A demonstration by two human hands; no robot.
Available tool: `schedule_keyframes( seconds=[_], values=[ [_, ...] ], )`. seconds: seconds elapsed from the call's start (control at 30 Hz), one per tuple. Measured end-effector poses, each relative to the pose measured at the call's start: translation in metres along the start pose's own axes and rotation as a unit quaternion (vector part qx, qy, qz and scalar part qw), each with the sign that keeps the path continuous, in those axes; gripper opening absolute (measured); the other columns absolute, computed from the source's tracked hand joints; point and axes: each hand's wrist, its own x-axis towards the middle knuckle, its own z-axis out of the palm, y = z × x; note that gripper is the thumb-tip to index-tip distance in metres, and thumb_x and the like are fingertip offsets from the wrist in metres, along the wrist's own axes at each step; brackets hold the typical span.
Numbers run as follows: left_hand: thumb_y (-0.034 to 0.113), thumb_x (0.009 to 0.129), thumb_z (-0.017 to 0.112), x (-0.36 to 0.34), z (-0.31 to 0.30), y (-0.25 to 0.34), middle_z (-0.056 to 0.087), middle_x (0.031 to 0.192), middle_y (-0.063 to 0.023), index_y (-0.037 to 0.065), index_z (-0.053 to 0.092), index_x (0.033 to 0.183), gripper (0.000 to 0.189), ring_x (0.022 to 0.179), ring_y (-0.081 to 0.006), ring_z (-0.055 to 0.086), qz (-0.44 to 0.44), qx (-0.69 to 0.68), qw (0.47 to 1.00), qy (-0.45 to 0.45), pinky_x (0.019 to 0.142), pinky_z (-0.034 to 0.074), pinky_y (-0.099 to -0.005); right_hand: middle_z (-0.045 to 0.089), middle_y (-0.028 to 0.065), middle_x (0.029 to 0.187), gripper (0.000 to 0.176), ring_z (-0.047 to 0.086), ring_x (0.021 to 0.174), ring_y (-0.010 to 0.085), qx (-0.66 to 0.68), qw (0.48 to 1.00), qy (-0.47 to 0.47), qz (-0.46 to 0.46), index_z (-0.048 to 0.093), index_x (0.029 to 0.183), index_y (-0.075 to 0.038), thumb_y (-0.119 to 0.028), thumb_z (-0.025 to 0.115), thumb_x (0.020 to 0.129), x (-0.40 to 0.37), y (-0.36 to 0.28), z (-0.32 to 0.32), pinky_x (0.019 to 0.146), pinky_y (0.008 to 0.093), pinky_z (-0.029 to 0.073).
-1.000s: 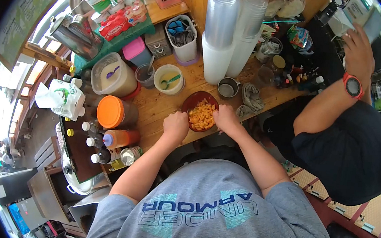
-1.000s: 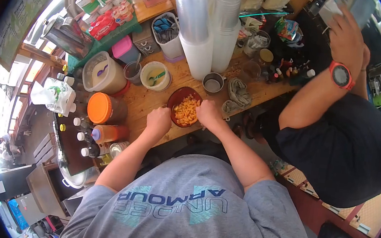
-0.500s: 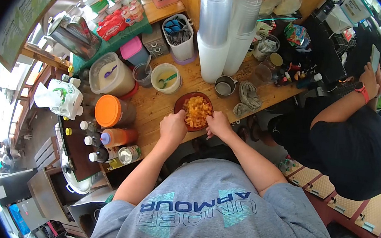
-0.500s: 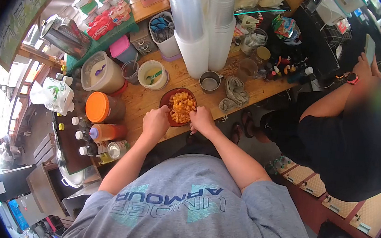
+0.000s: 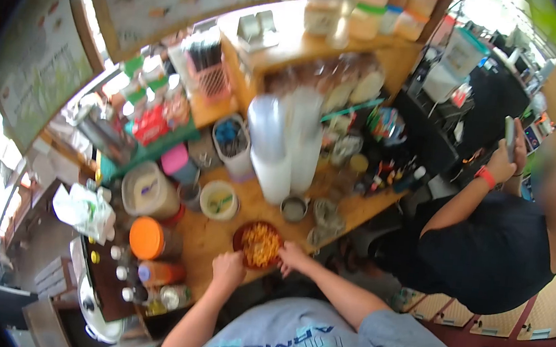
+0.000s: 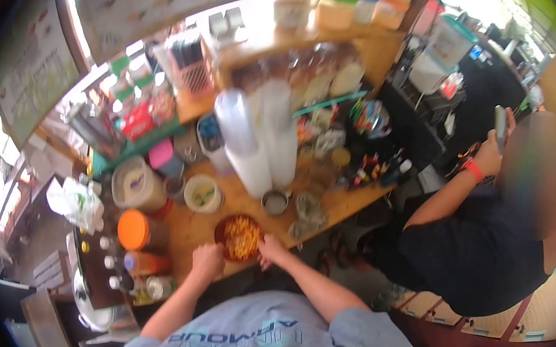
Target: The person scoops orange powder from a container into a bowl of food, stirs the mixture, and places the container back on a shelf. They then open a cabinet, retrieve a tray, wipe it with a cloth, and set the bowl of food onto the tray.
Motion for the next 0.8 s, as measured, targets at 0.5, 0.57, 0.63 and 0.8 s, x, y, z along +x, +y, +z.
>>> schedule_keyframes(
  seconds=[0.5,0.57,0.63,0.8],
  values=[
    [0.038,0.086,0.080,0.112,-0.442,0.234,0.074,0.092,-0.0149,0.005,0.075,0.120,0.048,0.081,-0.0252,0.068,0.346,-0.161,0.782,0.493,0.078,0.055,-0.0386,0.069,0.0080,0.083,0.044,0.067,0.068,0.0142,-0.129,0.979,0.002,-0.159,0.061,0.138,0.001,-0.016,0.064,0.097,-0.156,-0.063,-0.135,0.059,0.0307,0.059],
    [0.046,0.080,0.082,0.168,-0.489,0.281,0.071,0.124,-0.0220,0.005,0.058,0.143,0.079,0.110,-0.0344,0.071,0.329,-0.111,0.792,0.502,0.096,0.055,-0.0438,0.069,0.0079,0.083,0.044,0.067,0.068,0.0138,-0.116,0.977,0.008,-0.182,0.061,0.138,0.000,-0.016,0.064,0.097,-0.166,-0.060,-0.147,0.059,0.0302,0.059],
    [0.052,0.072,0.085,0.205,-0.518,0.325,0.066,0.136,-0.0212,0.009,0.047,0.153,0.099,0.126,-0.0386,0.063,0.242,-0.077,0.848,0.464,0.105,0.051,-0.0488,0.068,0.0077,0.082,0.043,0.066,0.068,0.0129,-0.093,0.972,0.004,-0.214,0.061,0.139,0.001,-0.014,0.064,0.098,-0.173,-0.058,-0.158,0.061,0.0294,0.059],
    [0.058,0.066,0.086,0.279,-0.540,0.364,0.065,0.136,-0.0267,0.000,0.039,0.156,0.117,0.127,-0.0402,0.063,0.173,-0.070,0.899,0.396,0.109,0.050,-0.0451,0.067,0.0058,0.082,0.046,0.065,0.067,0.0129,-0.056,0.967,0.009,-0.250,0.060,0.139,0.001,-0.017,0.067,0.097,-0.198,-0.063,-0.178,0.061,0.0295,0.056]
  ],
)
